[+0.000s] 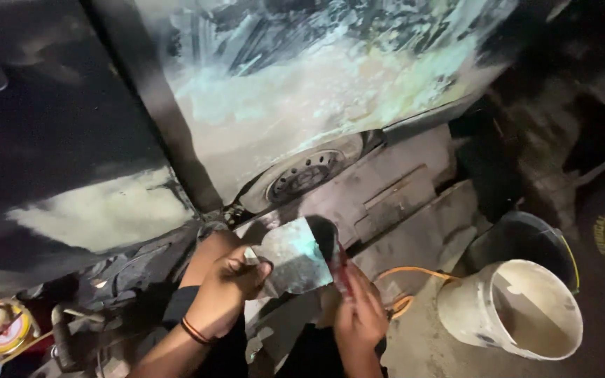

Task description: The person scoops light blue body filler from a can onto a metal putty knife, then uses a red plastic spreader to apply and smooth the filler onto a car panel. The person repeatedly transfers filler between the metal knife and the red spreader while smoothing the surface.

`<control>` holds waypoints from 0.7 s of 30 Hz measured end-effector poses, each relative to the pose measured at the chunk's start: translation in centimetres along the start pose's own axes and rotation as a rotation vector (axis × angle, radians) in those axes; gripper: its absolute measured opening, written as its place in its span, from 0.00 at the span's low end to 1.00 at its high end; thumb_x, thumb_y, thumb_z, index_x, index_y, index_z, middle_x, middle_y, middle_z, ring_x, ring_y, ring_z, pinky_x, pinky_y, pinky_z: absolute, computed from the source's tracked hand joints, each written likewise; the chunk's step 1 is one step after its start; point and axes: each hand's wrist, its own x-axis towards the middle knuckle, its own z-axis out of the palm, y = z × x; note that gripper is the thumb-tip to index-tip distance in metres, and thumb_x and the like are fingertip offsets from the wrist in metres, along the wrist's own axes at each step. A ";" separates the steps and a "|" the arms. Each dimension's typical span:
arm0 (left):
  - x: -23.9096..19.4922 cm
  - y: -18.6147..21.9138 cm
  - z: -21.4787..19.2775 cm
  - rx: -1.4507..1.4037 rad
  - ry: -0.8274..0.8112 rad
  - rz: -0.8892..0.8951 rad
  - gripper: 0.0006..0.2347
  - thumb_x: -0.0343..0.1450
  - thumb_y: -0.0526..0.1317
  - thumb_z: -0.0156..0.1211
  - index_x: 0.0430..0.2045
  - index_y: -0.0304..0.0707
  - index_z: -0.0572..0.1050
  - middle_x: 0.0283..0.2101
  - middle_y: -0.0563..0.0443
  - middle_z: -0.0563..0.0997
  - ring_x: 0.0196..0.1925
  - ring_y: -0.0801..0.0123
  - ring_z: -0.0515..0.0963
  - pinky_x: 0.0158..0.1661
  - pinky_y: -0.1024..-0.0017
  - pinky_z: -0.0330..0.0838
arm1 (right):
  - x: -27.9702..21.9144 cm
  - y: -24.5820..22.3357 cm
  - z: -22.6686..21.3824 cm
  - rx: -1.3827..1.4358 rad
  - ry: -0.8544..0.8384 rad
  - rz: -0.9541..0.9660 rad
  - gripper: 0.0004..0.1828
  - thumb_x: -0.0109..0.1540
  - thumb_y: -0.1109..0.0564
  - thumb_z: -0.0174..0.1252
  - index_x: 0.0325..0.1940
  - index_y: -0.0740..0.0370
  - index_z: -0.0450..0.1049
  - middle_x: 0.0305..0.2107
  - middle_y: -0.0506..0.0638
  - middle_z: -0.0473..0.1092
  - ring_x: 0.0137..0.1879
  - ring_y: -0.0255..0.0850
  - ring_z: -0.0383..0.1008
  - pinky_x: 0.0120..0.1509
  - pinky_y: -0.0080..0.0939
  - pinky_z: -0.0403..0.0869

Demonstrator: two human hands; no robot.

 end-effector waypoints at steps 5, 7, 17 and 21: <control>0.1 1.8 1.4 0.131 -0.002 0.178 0.11 0.73 0.36 0.61 0.19 0.37 0.70 0.24 0.50 0.73 0.29 0.66 0.76 0.32 0.69 0.66 | 0.0 1.7 -1.1 0.299 0.352 0.706 0.10 0.62 0.57 0.63 0.46 0.64 0.78 0.30 0.50 0.74 0.35 0.38 0.71 0.39 0.45 0.74; 0.2 2.1 1.4 0.192 -0.001 0.152 0.10 0.73 0.41 0.61 0.24 0.32 0.77 0.26 0.47 0.82 0.32 0.65 0.82 0.34 0.69 0.75 | 1.9 0.9 -1.8 0.754 0.497 1.007 0.17 0.61 0.62 0.63 0.54 0.65 0.76 0.34 0.53 0.74 0.39 0.42 0.74 0.41 0.53 0.79; -1.3 2.7 -1.8 0.494 0.083 0.332 0.13 0.71 0.46 0.61 0.41 0.36 0.83 0.37 0.52 0.88 0.42 0.68 0.87 0.39 0.70 0.79 | 2.6 -2.1 3.4 1.099 0.123 0.757 0.06 0.63 0.66 0.60 0.44 0.70 0.77 0.30 0.50 0.73 0.35 0.37 0.70 0.40 0.38 0.68; -1.6 4.7 -3.3 0.582 0.077 0.370 0.15 0.72 0.47 0.58 0.43 0.38 0.84 0.38 0.54 0.90 0.42 0.71 0.88 0.36 0.71 0.79 | 2.8 -5.0 6.4 1.064 0.143 0.816 0.02 0.61 0.67 0.62 0.34 0.69 0.76 0.22 0.53 0.72 0.27 0.40 0.70 0.33 0.38 0.71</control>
